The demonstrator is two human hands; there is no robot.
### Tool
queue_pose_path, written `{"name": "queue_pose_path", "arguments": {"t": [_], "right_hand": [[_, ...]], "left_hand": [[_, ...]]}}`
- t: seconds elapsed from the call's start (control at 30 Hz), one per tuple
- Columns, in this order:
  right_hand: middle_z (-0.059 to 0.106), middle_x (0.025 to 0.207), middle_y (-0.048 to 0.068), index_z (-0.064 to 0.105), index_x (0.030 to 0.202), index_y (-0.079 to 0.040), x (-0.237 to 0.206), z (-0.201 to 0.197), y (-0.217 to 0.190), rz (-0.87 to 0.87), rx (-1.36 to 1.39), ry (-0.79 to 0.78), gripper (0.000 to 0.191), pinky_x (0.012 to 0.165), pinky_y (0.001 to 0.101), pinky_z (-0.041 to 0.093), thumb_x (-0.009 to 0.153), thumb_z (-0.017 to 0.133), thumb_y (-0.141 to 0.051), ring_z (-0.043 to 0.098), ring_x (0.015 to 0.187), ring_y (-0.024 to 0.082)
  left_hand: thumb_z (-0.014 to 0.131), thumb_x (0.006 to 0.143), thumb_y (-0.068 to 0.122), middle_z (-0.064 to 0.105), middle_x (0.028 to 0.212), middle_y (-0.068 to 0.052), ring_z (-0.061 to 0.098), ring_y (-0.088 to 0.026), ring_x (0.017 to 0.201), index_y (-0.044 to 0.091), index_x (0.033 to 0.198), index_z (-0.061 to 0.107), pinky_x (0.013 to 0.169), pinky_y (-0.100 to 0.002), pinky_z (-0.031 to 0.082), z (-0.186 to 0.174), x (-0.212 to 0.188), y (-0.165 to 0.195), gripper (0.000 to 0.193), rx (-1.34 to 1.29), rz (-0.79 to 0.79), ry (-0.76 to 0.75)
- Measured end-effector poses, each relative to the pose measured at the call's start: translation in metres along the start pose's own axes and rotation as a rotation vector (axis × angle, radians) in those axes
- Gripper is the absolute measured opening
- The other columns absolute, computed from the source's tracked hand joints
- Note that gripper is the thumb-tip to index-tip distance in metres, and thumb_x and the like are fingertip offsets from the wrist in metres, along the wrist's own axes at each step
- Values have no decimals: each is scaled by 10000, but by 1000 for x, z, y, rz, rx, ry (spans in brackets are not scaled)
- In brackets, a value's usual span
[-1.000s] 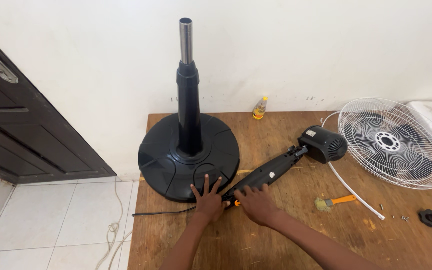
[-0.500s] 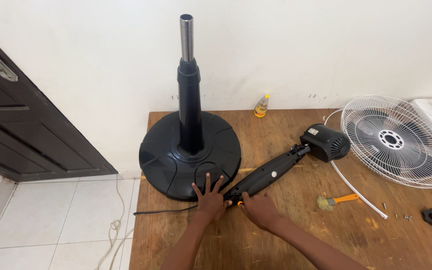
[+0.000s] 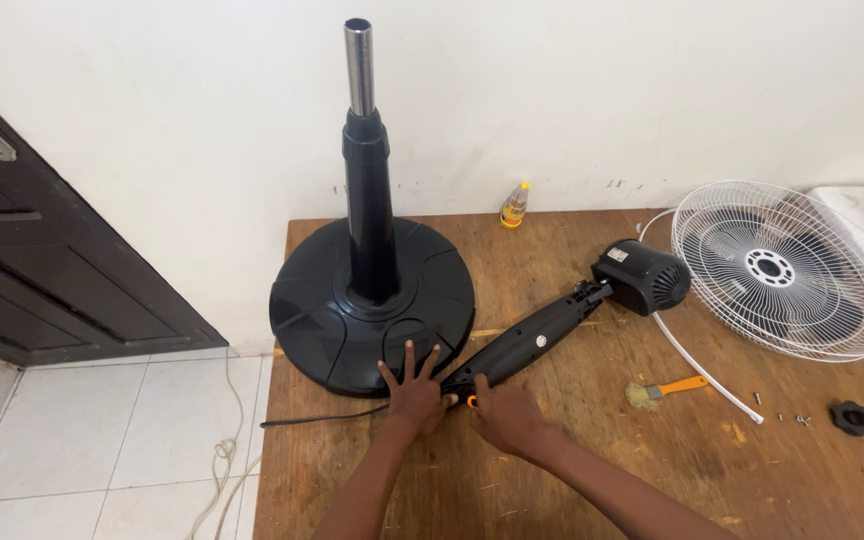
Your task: The person services a pedestal fan lying on a wooden table. They hold the fan's pole and motor housing while using a screwdriver to loosen and remove screws from the housing, handle small removed parts, and near the end use a brush to clean dust from the motor area.
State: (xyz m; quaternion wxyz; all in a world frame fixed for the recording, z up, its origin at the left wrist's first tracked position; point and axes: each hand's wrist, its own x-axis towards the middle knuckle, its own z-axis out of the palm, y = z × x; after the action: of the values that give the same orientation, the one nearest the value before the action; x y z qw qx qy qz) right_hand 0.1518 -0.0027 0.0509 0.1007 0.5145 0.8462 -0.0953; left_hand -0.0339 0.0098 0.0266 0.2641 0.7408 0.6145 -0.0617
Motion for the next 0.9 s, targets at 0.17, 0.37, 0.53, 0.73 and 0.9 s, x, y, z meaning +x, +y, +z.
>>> {"name": "queue_pose_path", "arguments": {"t": [0.17,0.37,0.53,0.73,0.9], "right_hand": [[693,906,177,576,1160,2,-7,-2,1,-282,-321,78,415,890,598,441,775,710,-80,693,814,375],[722,799,179,566,1195,-5,-11,5,2,-65,-9,-64,250,872,529,470,963,567,-96,697,777,377],[701,829,220,602,1038,-2,-7,18,8,74,273,-9,260,836,565,477,999,558,-255,677,842,427],[675,901,296,639,864,57,-11,29,0,181,473,112,393,796,555,506,974,582,-315,661,897,468],[676,900,288,624,914,60,-5,15,-15,392,685,30,451,778,519,529,1007,558,-376,680,868,438]], "left_hand": [[532,1029,505,-41,1751,19,-249,-408,1561,60,824,732,1124,-845,-49,-1,0,-1,529,-3,-2,-17],[543,1024,502,-34,1751,2,-241,-419,1557,54,820,736,1124,-842,-61,1,-3,-1,529,-27,14,-6],[543,1022,502,-28,1748,5,-235,-418,1558,50,815,733,1120,-845,-60,1,-2,-1,532,-22,13,5],[533,1023,511,-23,1749,3,-232,-419,1559,50,795,731,1118,-849,-52,0,-5,0,551,-9,15,2],[528,1028,520,-18,1751,0,-215,-428,1564,48,829,745,1129,-834,-28,1,-3,-2,556,32,8,-6]]}}
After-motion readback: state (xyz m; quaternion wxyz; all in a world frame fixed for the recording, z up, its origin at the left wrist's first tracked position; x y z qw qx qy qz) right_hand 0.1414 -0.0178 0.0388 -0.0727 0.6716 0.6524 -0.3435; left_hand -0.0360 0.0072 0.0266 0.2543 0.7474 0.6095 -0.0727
